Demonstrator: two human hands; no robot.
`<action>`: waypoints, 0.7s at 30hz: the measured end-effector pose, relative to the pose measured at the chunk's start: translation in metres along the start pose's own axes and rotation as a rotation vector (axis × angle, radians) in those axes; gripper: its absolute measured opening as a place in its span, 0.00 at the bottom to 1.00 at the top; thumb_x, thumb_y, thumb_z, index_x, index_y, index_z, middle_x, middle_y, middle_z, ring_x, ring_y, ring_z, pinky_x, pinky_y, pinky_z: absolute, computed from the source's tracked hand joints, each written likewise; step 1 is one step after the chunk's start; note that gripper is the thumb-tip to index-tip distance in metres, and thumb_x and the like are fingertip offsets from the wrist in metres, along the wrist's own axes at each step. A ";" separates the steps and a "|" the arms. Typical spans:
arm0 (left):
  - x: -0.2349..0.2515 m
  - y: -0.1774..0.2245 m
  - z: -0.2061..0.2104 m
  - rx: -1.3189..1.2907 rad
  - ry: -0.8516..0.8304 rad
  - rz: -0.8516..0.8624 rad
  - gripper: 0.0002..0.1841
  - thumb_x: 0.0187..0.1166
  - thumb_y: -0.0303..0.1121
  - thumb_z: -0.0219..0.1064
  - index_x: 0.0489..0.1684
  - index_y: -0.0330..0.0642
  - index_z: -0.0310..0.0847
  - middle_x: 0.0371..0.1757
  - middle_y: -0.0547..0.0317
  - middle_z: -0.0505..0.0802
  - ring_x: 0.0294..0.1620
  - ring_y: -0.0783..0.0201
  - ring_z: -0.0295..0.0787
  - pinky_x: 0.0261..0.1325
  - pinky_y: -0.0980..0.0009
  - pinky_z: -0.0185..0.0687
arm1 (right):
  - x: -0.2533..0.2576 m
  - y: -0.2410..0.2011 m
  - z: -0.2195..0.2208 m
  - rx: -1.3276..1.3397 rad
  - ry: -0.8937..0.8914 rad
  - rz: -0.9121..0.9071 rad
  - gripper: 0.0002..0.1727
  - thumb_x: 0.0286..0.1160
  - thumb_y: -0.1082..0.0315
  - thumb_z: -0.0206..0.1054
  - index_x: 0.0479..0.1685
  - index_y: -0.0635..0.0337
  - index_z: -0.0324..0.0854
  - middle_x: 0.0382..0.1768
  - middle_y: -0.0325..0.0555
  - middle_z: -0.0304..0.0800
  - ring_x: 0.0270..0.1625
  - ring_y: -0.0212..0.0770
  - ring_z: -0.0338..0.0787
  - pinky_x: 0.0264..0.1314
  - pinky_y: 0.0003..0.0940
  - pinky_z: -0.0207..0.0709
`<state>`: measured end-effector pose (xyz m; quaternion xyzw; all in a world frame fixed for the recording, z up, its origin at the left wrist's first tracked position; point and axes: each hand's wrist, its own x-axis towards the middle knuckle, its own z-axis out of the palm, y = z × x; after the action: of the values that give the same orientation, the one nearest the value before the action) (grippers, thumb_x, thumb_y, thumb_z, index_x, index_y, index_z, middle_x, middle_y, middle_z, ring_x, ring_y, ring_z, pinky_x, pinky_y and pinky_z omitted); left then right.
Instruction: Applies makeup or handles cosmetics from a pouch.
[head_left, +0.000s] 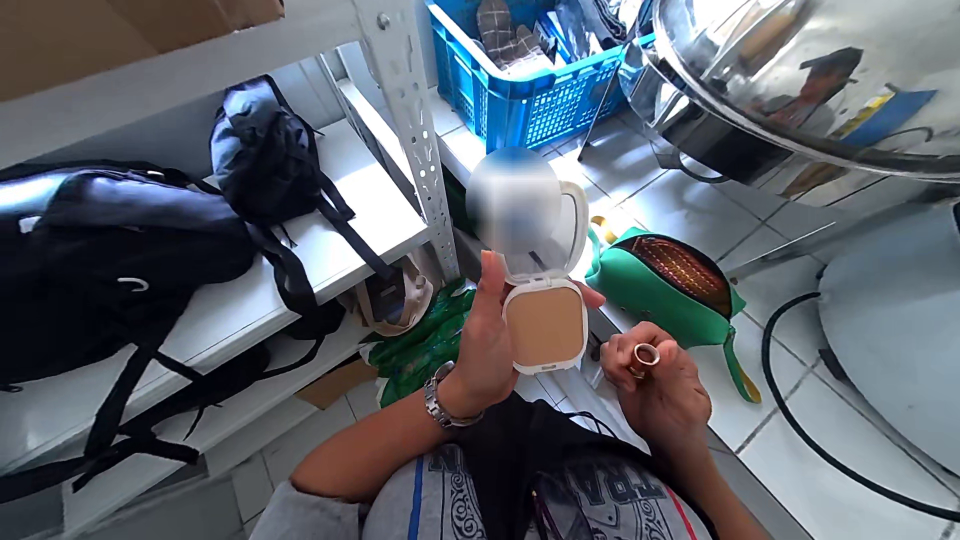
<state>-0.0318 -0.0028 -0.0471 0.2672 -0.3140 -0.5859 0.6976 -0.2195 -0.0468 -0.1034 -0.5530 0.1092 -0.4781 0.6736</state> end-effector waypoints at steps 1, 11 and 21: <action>0.003 0.001 0.000 -0.021 0.013 -0.008 0.36 0.84 0.71 0.36 0.67 0.58 0.79 0.48 0.54 0.97 0.50 0.61 0.96 0.53 0.67 0.92 | 0.001 0.001 -0.001 -0.030 0.010 0.021 0.23 0.92 0.45 0.49 0.45 0.45 0.87 0.31 0.20 0.84 0.30 0.13 0.77 0.32 0.09 0.68; 0.034 -0.012 -0.017 -0.424 0.287 -0.174 0.36 0.88 0.68 0.28 0.80 0.59 0.69 0.60 0.57 0.91 0.45 0.65 0.93 0.39 0.72 0.89 | -0.006 0.017 0.005 -0.718 -0.022 0.080 0.16 0.91 0.61 0.49 0.59 0.67 0.69 0.45 0.37 0.84 0.48 0.17 0.83 0.53 0.16 0.78; 0.028 -0.040 -0.021 -0.368 0.212 -0.183 0.38 0.90 0.63 0.22 0.81 0.55 0.70 0.51 0.53 0.93 0.43 0.60 0.94 0.42 0.66 0.91 | -0.008 0.039 0.008 -0.891 0.254 -0.247 0.16 0.78 0.63 0.74 0.49 0.68 0.79 0.45 0.50 0.90 0.47 0.30 0.92 0.52 0.21 0.88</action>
<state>-0.0390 -0.0374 -0.0866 0.2226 -0.1014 -0.6627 0.7078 -0.1979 -0.0382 -0.1366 -0.7341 0.3184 -0.5248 0.2905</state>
